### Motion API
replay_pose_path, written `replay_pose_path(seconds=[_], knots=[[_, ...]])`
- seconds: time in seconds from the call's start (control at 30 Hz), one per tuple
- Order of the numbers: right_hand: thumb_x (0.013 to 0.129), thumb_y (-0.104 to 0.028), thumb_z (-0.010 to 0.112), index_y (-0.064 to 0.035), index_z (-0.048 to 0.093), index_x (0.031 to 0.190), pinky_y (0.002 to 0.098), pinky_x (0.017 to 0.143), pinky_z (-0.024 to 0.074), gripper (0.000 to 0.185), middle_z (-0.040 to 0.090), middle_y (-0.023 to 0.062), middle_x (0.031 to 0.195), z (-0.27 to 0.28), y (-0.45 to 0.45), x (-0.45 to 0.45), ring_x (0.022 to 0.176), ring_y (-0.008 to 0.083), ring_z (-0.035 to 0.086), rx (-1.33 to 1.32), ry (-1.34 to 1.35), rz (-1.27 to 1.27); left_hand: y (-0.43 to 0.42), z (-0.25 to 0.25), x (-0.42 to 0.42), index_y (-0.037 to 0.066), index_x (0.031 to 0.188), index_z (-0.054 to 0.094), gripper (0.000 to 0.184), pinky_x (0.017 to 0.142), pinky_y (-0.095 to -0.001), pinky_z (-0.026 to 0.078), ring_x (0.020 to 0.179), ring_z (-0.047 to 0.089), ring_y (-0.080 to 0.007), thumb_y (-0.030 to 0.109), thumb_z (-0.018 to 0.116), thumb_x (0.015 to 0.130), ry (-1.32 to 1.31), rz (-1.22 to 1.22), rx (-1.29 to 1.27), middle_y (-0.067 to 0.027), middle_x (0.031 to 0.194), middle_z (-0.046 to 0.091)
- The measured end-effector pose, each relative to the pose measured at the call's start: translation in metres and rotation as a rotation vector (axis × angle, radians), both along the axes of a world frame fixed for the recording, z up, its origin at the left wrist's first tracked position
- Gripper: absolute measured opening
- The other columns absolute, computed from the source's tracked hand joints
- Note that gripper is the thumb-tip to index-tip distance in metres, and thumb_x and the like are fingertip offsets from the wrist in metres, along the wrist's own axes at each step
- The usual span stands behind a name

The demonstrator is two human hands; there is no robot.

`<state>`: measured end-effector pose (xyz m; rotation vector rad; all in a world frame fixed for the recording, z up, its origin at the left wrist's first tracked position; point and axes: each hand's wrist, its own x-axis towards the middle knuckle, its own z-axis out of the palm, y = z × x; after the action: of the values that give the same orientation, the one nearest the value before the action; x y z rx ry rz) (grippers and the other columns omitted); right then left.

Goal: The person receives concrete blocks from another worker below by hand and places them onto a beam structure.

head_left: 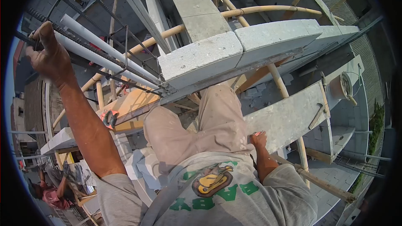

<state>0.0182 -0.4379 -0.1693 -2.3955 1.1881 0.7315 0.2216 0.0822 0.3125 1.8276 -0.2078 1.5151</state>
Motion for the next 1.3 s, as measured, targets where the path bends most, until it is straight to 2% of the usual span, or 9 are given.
replay_pose_path(seconds=[0.4, 0.67, 0.77, 0.83, 0.9, 0.97, 1.1, 1.17, 1.3], knots=[[0.062, -0.034, 0.073, -0.0012, 0.038, 0.126, 0.0439, 0.091, 0.0441, 0.080, 0.053, 0.0258, 0.115, 0.233, -0.006, 0.002, 0.110, 0.0386, 0.052, -0.031, 0.043, -0.029, -0.023, 0.005, -0.028, -0.004, 0.113, 0.046, 0.075, 0.080, -0.0293, 0.040, 0.086, 0.048, -0.0131, 0.061, 0.060, 0.077, 0.314, 0.093, 0.023, -0.0081, 0.103, 0.052], [0.061, -0.033, 0.072, 0.0007, 0.038, 0.122, 0.0427, 0.087, 0.0463, 0.078, 0.052, 0.0276, 0.114, 0.362, -0.034, -0.011, 0.105, 0.0409, 0.054, 0.016, 0.003, -0.059, -0.060, 0.044, -0.059, -0.003, 0.132, 0.028, 0.084, 0.095, -0.0374, 0.043, 0.113, 0.046, -0.0277, 0.052, 0.063, 0.079, 0.756, -0.001, -0.256, -0.0189, 0.124, 0.040], [0.061, -0.034, 0.071, 0.0007, 0.038, 0.123, 0.0426, 0.088, 0.0460, 0.078, 0.051, 0.0277, 0.115, 0.401, -0.042, -0.022, 0.106, 0.0410, 0.054, 0.068, 0.069, -0.092, -0.049, 0.039, -0.077, -0.008, 0.133, 0.024, 0.084, 0.094, -0.0374, 0.041, 0.113, 0.047, -0.0307, 0.049, 0.059, 0.084, 1.134, 0.239, -0.263, -0.0236, 0.123, 0.043], [0.061, -0.034, 0.072, 0.0005, 0.038, 0.123, 0.0427, 0.088, 0.0461, 0.078, 0.051, 0.0279, 0.115, 0.416, -0.045, -0.037, 0.105, 0.0411, 0.054, 0.043, 0.077, -0.077, -0.040, 0.005, -0.091, -0.013, 0.130, 0.025, 0.082, 0.090, -0.0372, 0.041, 0.105, 0.051, -0.0329, 0.047, 0.059, 0.085, 0.966, 0.423, 0.032, -0.0277, 0.118, 0.046], [0.061, -0.035, 0.072, 0.0005, 0.039, 0.123, 0.0428, 0.089, 0.0459, 0.079, 0.051, 0.0278, 0.115, 0.435, -0.047, -0.047, 0.106, 0.0412, 0.054, 0.045, 0.092, -0.087, -0.074, 0.021, -0.112, -0.013, 0.119, 0.042, 0.068, 0.083, -0.0335, 0.043, 0.090, 0.056, -0.0287, 0.044, 0.059, 0.086, 1.222, 0.323, -0.161, -0.0238, 0.107, 0.054], [0.060, -0.035, 0.073, 0.0005, 0.039, 0.123, 0.0430, 0.089, 0.0455, 0.079, 0.052, 0.0275, 0.116, 0.456, -0.050, -0.054, 0.107, 0.0412, 0.053, 0.069, 0.117, -0.128, -0.091, 0.040, -0.129, -0.004, 0.092, 0.062, 0.040, 0.076, -0.0259, 0.042, 0.079, 0.055, -0.0134, 0.035, 0.062, 0.085, 1.596, -0.179, -0.453, -0.0050, 0.084, 0.062], [0.060, -0.038, 0.074, 0.0021, 0.039, 0.122, 0.0432, 0.090, 0.0456, 0.082, 0.052, 0.0287, 0.115, 0.497, -0.057, -0.055, 0.108, 0.0416, 0.053, 0.119, 0.187, -0.098, -0.223, 0.161, -0.124, 0.003, 0.095, 0.065, 0.036, 0.079, -0.0274, 0.042, 0.085, 0.056, -0.0146, 0.035, 0.070, 0.079, 1.937, -0.992, -0.370, -0.0026, 0.086, 0.060], [0.062, -0.038, 0.072, 0.0006, 0.035, 0.128, 0.0437, 0.092, 0.0440, 0.085, 0.048, 0.0280, 0.120, 0.497, -0.066, -0.058, 0.111, 0.0419, 0.050, 0.151, 0.207, -0.077, -0.275, 0.216, -0.114, 0.003, 0.097, 0.065, 0.037, 0.081, -0.0303, 0.042, 0.092, 0.057, -0.0190, 0.033, 0.073, 0.075, 1.856, -1.522, -0.156, -0.0063, 0.095, 0.061], [0.063, -0.039, 0.072, -0.0011, 0.032, 0.132, 0.0441, 0.093, 0.0433, 0.089, 0.046, 0.0275, 0.124, 0.513, -0.085, -0.052, 0.113, 0.0427, 0.048, 0.164, 0.173, -0.038, -0.357, 0.323, -0.097, 0.005, 0.094, 0.066, 0.030, 0.083, -0.0351, 0.040, 0.092, 0.057, -0.0234, 0.027, 0.072, 0.074, 1.087, -2.526, -0.094, -0.0094, 0.097, 0.060]])
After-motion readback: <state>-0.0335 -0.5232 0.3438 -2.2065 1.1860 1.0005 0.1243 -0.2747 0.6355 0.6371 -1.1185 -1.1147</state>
